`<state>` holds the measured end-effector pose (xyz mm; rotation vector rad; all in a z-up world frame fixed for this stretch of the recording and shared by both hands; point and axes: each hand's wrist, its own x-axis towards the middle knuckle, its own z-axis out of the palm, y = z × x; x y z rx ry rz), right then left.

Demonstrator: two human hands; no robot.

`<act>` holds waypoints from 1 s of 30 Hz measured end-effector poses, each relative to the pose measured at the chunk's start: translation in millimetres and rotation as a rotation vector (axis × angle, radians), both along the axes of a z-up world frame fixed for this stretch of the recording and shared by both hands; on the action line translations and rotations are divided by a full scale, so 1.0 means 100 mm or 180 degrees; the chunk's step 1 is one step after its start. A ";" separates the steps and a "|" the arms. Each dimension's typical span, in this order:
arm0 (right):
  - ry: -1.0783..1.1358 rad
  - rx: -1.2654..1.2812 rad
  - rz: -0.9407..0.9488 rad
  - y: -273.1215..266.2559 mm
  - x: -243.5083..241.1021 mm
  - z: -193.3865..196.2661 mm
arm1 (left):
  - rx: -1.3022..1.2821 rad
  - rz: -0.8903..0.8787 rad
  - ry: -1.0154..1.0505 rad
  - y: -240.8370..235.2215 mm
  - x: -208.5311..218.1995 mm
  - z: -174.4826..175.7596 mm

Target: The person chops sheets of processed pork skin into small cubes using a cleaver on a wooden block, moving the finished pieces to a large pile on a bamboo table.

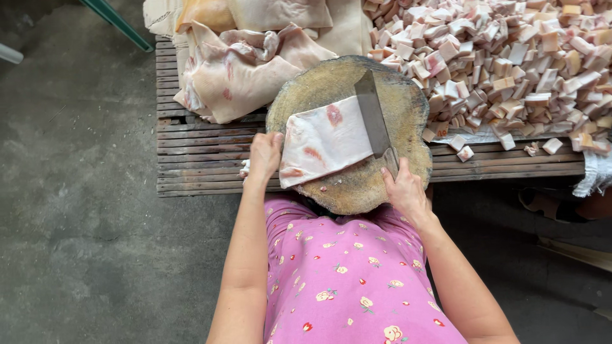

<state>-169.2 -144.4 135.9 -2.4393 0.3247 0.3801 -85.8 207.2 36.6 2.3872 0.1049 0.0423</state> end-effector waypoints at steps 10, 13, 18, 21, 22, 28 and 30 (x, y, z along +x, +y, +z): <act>0.0429 0.0376 -0.0425 0.15 -0.01 0.28 | -0.0536 -0.0040 0.0147 0.21 -0.11 -0.09; 0.0295 0.0433 -0.0428 0.16 -0.02 0.25 | -0.0978 0.0366 0.0289 0.31 -0.11 -0.15; 0.0358 0.0444 -0.0420 0.15 -0.01 0.20 | -0.2833 0.0792 0.1475 0.62 -0.13 -0.21; 0.0388 0.0438 -0.0404 0.13 -0.01 0.19 | -0.3187 0.0729 0.1601 0.78 -0.20 -0.35; 0.0396 0.0431 -0.0413 0.13 -0.01 0.19 | -0.3011 0.0688 0.1485 0.84 -0.23 -0.42; 0.0364 0.0421 -0.0406 0.14 -0.01 0.16 | 0.0372 0.0024 -0.0032 1.09 -0.48 -0.81; 0.0349 0.0441 -0.0407 0.15 0.00 0.18 | 0.1163 -0.0343 0.0161 1.01 -0.55 -0.85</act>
